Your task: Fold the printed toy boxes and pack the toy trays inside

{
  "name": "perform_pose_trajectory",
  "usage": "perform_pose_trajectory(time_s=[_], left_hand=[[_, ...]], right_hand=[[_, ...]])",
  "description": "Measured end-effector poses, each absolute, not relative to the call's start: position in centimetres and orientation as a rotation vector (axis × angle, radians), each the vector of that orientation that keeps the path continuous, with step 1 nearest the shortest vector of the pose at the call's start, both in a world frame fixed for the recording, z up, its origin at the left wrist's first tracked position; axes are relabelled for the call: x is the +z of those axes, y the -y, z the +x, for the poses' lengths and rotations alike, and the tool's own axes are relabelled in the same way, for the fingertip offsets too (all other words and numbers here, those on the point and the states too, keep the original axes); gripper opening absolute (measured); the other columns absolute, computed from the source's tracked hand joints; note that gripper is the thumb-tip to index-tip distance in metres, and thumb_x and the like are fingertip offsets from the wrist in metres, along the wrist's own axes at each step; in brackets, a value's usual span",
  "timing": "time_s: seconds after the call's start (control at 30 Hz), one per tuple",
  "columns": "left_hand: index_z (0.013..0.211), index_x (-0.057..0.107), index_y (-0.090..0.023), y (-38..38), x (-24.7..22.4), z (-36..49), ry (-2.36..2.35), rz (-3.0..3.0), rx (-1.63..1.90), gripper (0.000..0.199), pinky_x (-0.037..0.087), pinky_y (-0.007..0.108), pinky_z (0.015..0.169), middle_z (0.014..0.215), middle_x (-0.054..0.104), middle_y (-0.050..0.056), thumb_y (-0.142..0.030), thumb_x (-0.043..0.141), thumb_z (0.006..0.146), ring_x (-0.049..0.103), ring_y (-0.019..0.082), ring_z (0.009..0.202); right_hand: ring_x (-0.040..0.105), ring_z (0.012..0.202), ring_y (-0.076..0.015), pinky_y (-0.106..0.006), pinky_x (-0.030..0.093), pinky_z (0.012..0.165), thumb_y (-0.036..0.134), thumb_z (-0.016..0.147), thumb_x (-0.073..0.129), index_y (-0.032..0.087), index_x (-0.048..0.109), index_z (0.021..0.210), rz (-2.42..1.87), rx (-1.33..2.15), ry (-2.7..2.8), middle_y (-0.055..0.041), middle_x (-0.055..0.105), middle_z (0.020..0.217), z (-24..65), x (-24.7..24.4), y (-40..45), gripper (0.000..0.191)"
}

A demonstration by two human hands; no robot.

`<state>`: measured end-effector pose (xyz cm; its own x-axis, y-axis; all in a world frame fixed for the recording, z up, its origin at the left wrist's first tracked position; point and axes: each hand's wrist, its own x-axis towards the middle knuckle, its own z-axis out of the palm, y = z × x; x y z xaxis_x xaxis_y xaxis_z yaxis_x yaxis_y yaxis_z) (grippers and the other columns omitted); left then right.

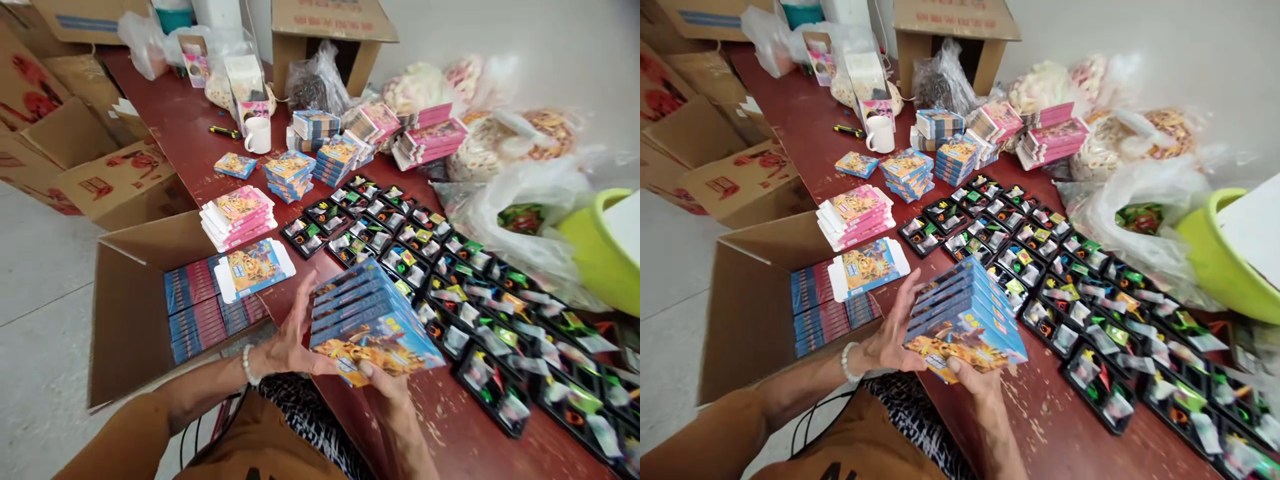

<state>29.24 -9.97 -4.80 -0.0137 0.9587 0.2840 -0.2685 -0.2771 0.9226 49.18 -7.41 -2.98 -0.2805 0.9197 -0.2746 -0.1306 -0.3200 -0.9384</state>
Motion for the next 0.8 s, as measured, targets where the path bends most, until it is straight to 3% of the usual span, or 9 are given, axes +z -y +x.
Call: perform_pose_trajectory(time_s=[0.13, 0.27, 0.37, 0.47, 0.53, 0.6, 0.67, 0.8], left_hand=[[0.167, -0.001, -0.045, 10.0, -2.1, 28.9, -0.971, 0.967, 1.68, 0.14, 0.043, 0.064, 0.124, 0.165, 0.046, 0.012, -0.044, 0.097, 0.067, 0.054, 0.041, 0.145], [0.169, 0.014, -0.036, 9.1, 0.3, 26.2, -0.94, 0.785, 1.717, 0.13, 0.048, 0.062, 0.121, 0.157, 0.057, 0.012, -0.038, 0.095, 0.067, 0.062, 0.041, 0.138], [0.165, 0.032, -0.033, 8.3, 0.9, 23.1, -0.852, 0.67, 1.79, 0.114, 0.049, 0.063, 0.12, 0.15, 0.064, 0.01, -0.039, 0.091, 0.068, 0.063, 0.042, 0.138], [0.153, 0.052, -0.03, 6.9, 1.8, 18.7, -0.842, 0.507, 1.843, 0.091, 0.056, 0.064, 0.112, 0.134, 0.075, 0.009, -0.037, 0.085, 0.069, 0.068, 0.042, 0.13], [0.143, 0.061, -0.03, 5.2, 3.2, 14.7, -0.925, 0.483, 1.923, 0.081, 0.06, 0.061, 0.107, 0.124, 0.078, 0.006, -0.033, 0.085, 0.065, 0.071, 0.041, 0.125], [0.135, 0.065, -0.031, 2.4, 4.9, 10.0, -0.999, 0.543, 2.066, 0.071, 0.059, 0.056, 0.109, 0.123, 0.078, 0.005, -0.031, 0.083, 0.066, 0.067, 0.037, 0.131], [0.125, 0.068, -0.03, -1.6, 6.5, 5.4, -1.067, 0.587, 2.193, 0.065, 0.06, 0.051, 0.107, 0.12, 0.078, 0.004, -0.029, 0.082, 0.062, 0.064, 0.035, 0.134], [0.106, 0.067, -0.027, -11.6, 7.2, -0.6, -1.229, 0.323, 2.102, 0.046, 0.06, 0.042, 0.097, 0.1, 0.078, -0.004, -0.023, 0.082, 0.063, 0.07, 0.023, 0.112]], right_hand=[[0.073, 0.12, -0.0369, -0.054, 0.058, 0.108, 0.051, 0.074, 0.087, 0.025, 0.071, 0.134, -0.945, 1.899, 0.962, -0.0104, 0.081, 0.113, 43.0, -1.0, 7.2, 0.068], [0.071, 0.123, -0.0355, -0.054, 0.061, 0.103, 0.059, 0.083, 0.08, 0.028, 0.064, 0.145, -0.963, 1.897, 0.987, -0.0112, 0.078, 0.123, 39.6, -0.4, 6.7, 0.071], [0.065, 0.135, -0.0371, -0.054, 0.06, 0.107, 0.075, 0.08, 0.078, 0.029, 0.052, 0.158, -0.935, 1.811, 1.356, -0.0138, 0.071, 0.139, 39.4, -1.0, 5.2, 0.094], [0.053, 0.147, -0.0402, -0.061, 0.052, 0.114, 0.082, 0.077, 0.076, 0.03, 0.021, 0.172, -0.904, 1.423, 1.743, -0.0177, 0.046, 0.166, 40.6, -2.4, 3.8, 0.121], [0.059, 0.138, -0.0384, -0.063, 0.054, 0.109, 0.07, 0.086, 0.076, 0.032, 0.013, 0.173, -1.025, 1.039, 1.873, -0.0197, 0.04, 0.168, 42.4, -4.3, 3.7, 0.114], [0.07, 0.114, -0.0314, -0.055, 0.061, 0.097, 0.052, 0.095, 0.075, 0.031, 0.022, 0.171, -1.184, 0.754, 1.898, -0.02, 0.054, 0.155, 44.8, -6.6, 4.1, 0.095], [0.07, 0.09, -0.0238, -0.044, 0.064, 0.082, 0.043, 0.098, 0.071, 0.029, 0.028, 0.169, -1.261, 0.615, 1.9, -0.0163, 0.066, 0.135, 47.1, -8.7, 4.7, 0.084], [0.068, 0.082, -0.0211, -0.035, 0.061, 0.071, 0.039, 0.098, 0.072, 0.026, 0.034, 0.166, -1.274, 0.546, 1.976, -0.012, 0.069, 0.12, 48.9, -10.8, 5.6, 0.079]])
